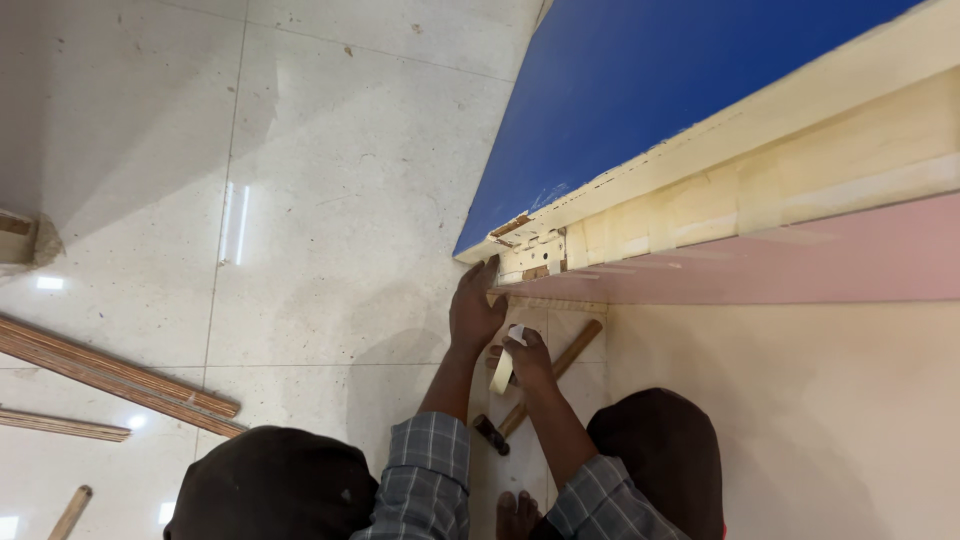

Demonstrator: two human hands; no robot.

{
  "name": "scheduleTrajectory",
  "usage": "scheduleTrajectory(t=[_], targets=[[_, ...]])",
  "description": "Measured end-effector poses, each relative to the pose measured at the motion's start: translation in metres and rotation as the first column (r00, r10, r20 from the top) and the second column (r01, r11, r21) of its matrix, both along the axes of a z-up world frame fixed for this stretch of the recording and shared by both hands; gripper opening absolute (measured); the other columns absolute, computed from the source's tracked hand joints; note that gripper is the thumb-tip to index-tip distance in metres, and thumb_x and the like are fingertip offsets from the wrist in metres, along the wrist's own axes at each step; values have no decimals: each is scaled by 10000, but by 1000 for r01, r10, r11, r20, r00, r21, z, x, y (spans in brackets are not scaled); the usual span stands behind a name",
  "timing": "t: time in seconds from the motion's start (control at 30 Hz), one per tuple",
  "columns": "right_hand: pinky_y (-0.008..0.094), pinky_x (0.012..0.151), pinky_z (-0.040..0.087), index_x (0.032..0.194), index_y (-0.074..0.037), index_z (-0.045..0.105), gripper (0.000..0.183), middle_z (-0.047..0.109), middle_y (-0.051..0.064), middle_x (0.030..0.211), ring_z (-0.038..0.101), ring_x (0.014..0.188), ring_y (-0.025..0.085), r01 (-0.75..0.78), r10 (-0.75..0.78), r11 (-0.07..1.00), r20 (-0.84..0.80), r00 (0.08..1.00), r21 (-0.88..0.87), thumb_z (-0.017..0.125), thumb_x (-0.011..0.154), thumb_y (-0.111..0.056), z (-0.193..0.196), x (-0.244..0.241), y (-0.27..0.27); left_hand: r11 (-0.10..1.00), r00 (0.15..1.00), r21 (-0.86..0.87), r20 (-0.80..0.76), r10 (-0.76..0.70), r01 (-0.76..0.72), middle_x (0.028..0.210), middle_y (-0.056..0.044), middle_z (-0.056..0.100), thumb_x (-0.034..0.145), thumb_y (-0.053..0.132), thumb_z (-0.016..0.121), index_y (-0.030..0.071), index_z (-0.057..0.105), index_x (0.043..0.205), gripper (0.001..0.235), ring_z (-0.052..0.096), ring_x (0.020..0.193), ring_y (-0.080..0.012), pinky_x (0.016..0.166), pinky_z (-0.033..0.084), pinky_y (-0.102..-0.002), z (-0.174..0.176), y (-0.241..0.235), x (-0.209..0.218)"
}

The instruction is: The person kneels on the floor and applies masking tape along the edge of a door frame. They smooth the tape with their fingers to ensure it adheres properly to the surface.

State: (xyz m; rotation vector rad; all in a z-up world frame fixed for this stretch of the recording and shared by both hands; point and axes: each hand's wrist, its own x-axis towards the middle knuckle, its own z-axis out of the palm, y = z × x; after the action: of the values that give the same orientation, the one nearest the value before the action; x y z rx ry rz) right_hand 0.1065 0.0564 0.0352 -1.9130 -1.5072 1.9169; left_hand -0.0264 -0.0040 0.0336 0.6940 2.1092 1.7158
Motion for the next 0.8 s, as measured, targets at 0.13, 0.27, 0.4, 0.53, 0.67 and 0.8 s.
scheduleTrajectory(t=[0.13,0.27,0.4,0.53,0.67,0.8], targets=[[394,692,623,1439,-78,469,486,721,170,1029,751,814,272,-60,61,998,-51,997,25,571,964,-94,37,-14,-18,984,977,142,198,79,-109,1468,-175,612,865,101,543,113,615,1440,580,542,1402,-361,1182,412,-422,-20,-2,17],[399,699,580,1464,-111,447,528,698,174,1042,719,814,269,-102,102,995,-4,995,-12,563,949,-98,76,-17,-33,978,963,205,267,-29,-27,1456,-211,595,995,215,456,72,611,1423,477,497,1399,-392,1177,347,-437,-36,14,9],[390,759,585,1491,-85,415,537,713,168,1102,727,882,259,-160,160,987,0,987,-13,538,969,-120,96,-4,-39,954,980,300,194,-50,-11,1425,-213,641,1002,250,454,31,626,1387,475,577,1371,-386,1196,389,-421,-44,23,-2],[392,782,590,1507,-59,392,562,713,180,1121,736,897,269,-197,197,980,-21,980,-4,537,964,-88,98,-2,-40,991,994,119,87,-65,54,1432,-210,624,1009,272,442,53,603,1431,501,515,1379,-412,1155,379,-431,-37,26,-12],[399,761,584,1525,-81,382,583,718,167,1105,736,871,265,-185,185,983,-2,983,-6,525,960,-94,94,-5,-46,983,977,-147,197,-78,108,1484,-200,551,980,267,469,135,562,1493,538,475,1324,-422,1057,347,-494,-32,11,-17],[384,737,589,1549,-80,355,620,703,193,1027,728,821,258,-183,187,980,-39,982,83,569,967,-111,97,-11,-52,995,907,-74,410,94,-69,1242,-155,710,946,236,563,79,627,1373,459,665,1150,-328,1009,504,-435,-25,-17,-11]])
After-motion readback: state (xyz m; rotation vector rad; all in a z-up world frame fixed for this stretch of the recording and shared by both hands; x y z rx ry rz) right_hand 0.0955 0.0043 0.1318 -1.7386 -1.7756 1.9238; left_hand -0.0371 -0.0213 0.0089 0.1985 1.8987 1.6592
